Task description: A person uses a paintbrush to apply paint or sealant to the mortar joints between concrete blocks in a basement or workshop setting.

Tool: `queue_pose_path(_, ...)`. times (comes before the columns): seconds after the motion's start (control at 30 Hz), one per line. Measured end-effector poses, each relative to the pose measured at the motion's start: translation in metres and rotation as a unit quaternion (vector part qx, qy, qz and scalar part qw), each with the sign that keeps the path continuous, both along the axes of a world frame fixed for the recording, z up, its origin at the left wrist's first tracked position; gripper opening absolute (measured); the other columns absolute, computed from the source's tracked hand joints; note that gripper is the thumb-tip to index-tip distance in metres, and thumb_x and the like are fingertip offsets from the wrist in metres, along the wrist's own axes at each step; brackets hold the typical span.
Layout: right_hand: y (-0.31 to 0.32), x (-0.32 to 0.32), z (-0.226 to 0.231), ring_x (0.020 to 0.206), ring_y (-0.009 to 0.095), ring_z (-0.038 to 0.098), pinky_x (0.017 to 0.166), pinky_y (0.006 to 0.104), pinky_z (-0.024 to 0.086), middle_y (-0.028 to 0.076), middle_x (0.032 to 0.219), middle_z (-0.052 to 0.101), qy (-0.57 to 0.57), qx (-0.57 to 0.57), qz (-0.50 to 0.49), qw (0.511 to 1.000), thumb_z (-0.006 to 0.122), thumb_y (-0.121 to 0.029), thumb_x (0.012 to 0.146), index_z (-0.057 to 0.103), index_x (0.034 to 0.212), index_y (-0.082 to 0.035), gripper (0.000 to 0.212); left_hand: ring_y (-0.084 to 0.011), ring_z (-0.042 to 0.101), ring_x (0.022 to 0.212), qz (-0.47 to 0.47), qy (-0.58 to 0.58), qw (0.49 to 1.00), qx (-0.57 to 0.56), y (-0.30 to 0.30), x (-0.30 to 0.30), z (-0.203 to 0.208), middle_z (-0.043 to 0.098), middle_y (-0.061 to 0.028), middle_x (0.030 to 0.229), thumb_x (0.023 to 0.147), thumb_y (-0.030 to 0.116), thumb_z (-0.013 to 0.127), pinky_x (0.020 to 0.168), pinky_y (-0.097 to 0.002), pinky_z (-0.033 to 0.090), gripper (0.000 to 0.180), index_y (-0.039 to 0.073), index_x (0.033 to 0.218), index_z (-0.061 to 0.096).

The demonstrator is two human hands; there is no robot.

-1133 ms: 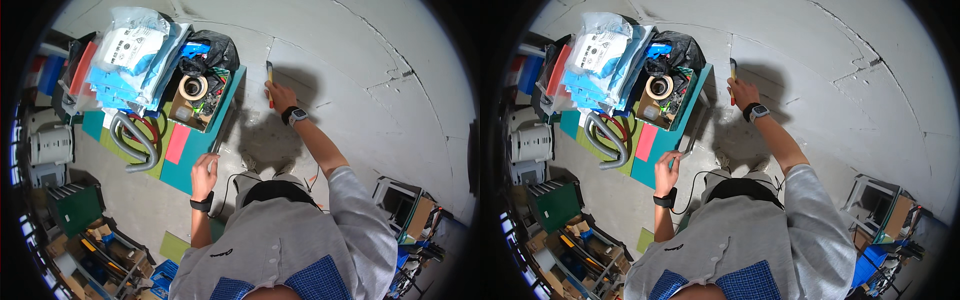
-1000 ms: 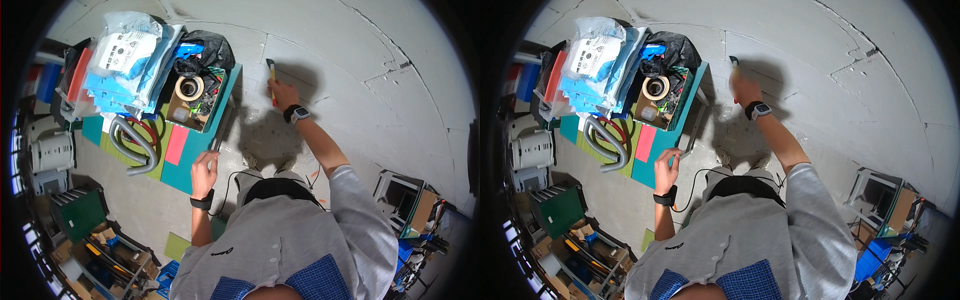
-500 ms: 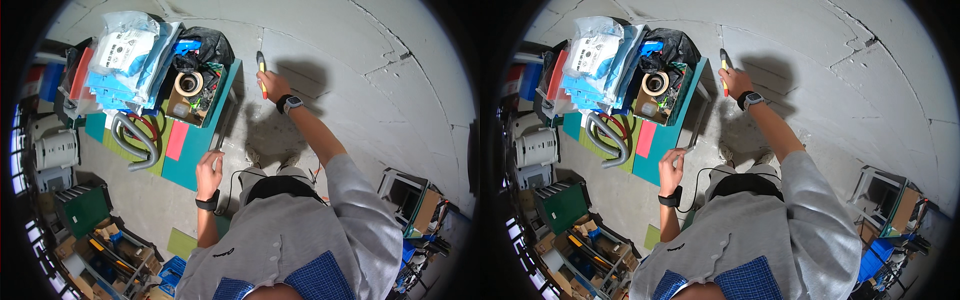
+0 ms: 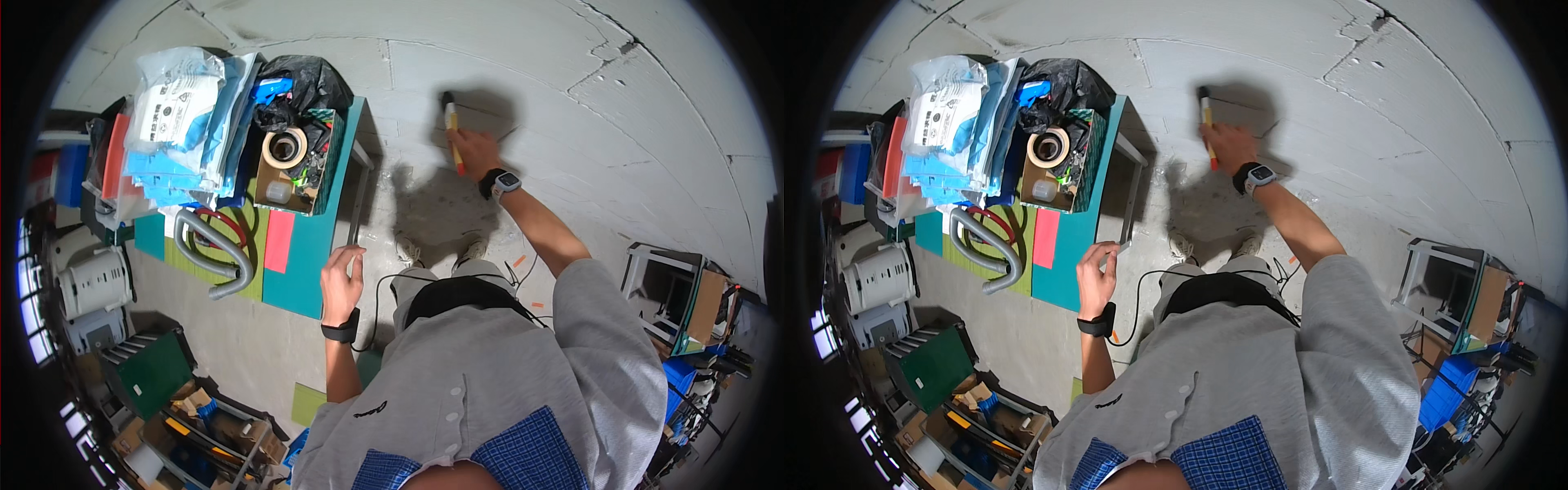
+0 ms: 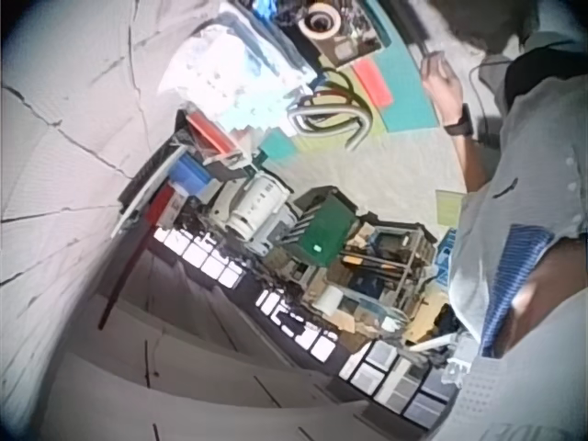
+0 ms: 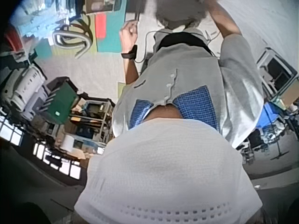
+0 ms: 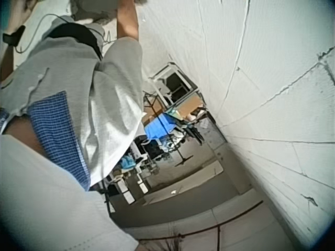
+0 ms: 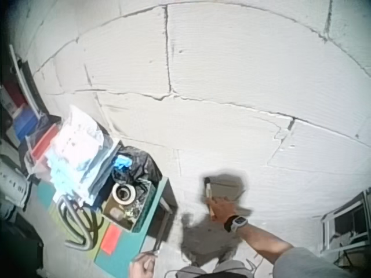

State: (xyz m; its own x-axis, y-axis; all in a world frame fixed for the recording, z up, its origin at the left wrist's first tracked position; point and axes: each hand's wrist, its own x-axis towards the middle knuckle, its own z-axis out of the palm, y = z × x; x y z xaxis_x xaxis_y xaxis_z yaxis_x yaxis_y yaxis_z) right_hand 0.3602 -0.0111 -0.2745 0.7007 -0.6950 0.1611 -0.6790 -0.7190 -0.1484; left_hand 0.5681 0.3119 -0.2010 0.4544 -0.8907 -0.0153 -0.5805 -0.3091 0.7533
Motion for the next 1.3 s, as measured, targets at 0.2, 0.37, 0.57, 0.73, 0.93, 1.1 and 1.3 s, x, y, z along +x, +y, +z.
queue_pose_path(0.2, -0.006, 0.019, 0.027, 0.102, 0.029, 0.069, 0.088, 0.044, 0.048, 0.005, 0.113, 0.07, 0.071, 0.084, -0.027, 0.994, 0.064, -0.011, 0.092, 0.059, 0.122, -0.019, 0.031, -0.0372, 0.071, 0.097, -0.029, 0.008, 0.999, -0.011, -0.012, -0.006, 0.0, 0.073, -0.0142, 0.106, 0.093, 0.0, 0.065, 0.084, -0.0408, 0.055, 0.011, 0.002, 0.101, 0.073)
queue_pose_path(0.37, -0.012, -0.046, 0.002, 0.098, 0.029, 0.068, 0.082, 0.0435, 0.048, 0.005, 0.109, 0.069, 0.023, 0.009, -0.078, 0.997, 0.064, -0.013, 0.094, 0.062, 0.118, -0.02, 0.025, -0.0367, 0.071, 0.095, -0.044, 0.003, 0.999, -0.005, -0.022, -0.012, 0.005, 0.074, -0.0138, 0.105, 0.093, 0.0, 0.065, 0.082, -0.04, 0.056, 0.011, 0.001, 0.1, 0.073)
queue_pose_path(0.57, 0.006, -0.103, -0.002, 0.097, 0.027, 0.068, 0.085, 0.0447, 0.05, 0.005, 0.101, 0.067, -0.089, -0.037, -0.124, 0.988, 0.066, -0.012, 0.09, 0.063, 0.116, -0.019, 0.027, -0.0366, 0.072, 0.095, -0.047, 0.011, 0.999, 0.002, -0.017, -0.015, -0.002, 0.074, -0.0139, 0.105, 0.093, 0.001, 0.066, 0.082, -0.0396, 0.056, 0.01, 0.002, 0.1, 0.073)
queue_pose_path(0.73, 0.005, -0.076, 0.002, 0.1, 0.027, 0.069, 0.085, 0.0443, 0.05, 0.006, 0.112, 0.067, -0.067, -0.021, -0.032, 0.997, 0.064, -0.011, 0.091, 0.06, 0.119, -0.019, 0.03, -0.031, 0.072, 0.09, -0.099, -0.058, 0.993, -0.025, -0.015, -0.024, 0.0, 0.074, -0.014, 0.104, 0.098, 0.006, 0.064, 0.07, -0.0362, 0.057, 0.011, 0.002, 0.102, 0.073)
queue_pose_path(0.93, -0.002, -0.088, 0.005, 0.104, 0.028, 0.069, 0.087, 0.0453, 0.05, 0.007, 0.117, 0.067, -0.036, 0.001, -0.081, 0.996, 0.063, -0.01, 0.093, 0.059, 0.122, -0.019, 0.031, -0.0315, 0.072, 0.091, -0.076, -0.023, 0.997, -0.012, -0.02, -0.024, 0.013, 0.074, -0.0154, 0.103, 0.097, 0.003, 0.064, 0.078, -0.038, 0.055, 0.01, 0.001, 0.102, 0.073)
queue_pose_path(1.1, -0.002, -0.168, -0.007, 0.104, 0.029, 0.069, 0.089, 0.0461, 0.05, 0.005, 0.116, 0.068, -0.052, -0.029, -0.158, 0.986, 0.063, -0.009, 0.093, 0.061, 0.125, -0.019, 0.033, -0.033, 0.071, 0.092, -0.079, -0.047, 0.996, -0.016, -0.025, -0.032, 0.021, 0.074, -0.0156, 0.101, 0.097, 0.003, 0.065, 0.082, -0.0384, 0.054, 0.01, 0.001, 0.102, 0.073)
queue_pose_path(1.3, 0.006, -0.202, -0.013, 0.101, 0.026, 0.068, 0.088, 0.0449, 0.051, 0.007, 0.112, 0.069, -0.057, -0.002, -0.193, 0.98, 0.064, -0.009, 0.09, 0.063, 0.124, -0.019, 0.036, -0.0348, 0.071, 0.094, -0.109, -0.064, 0.992, -0.01, -0.029, -0.04, 0.024, 0.073, -0.0144, 0.103, 0.093, -0.001, 0.064, 0.082, -0.0393, 0.055, 0.01, 0.001, 0.099, 0.072)
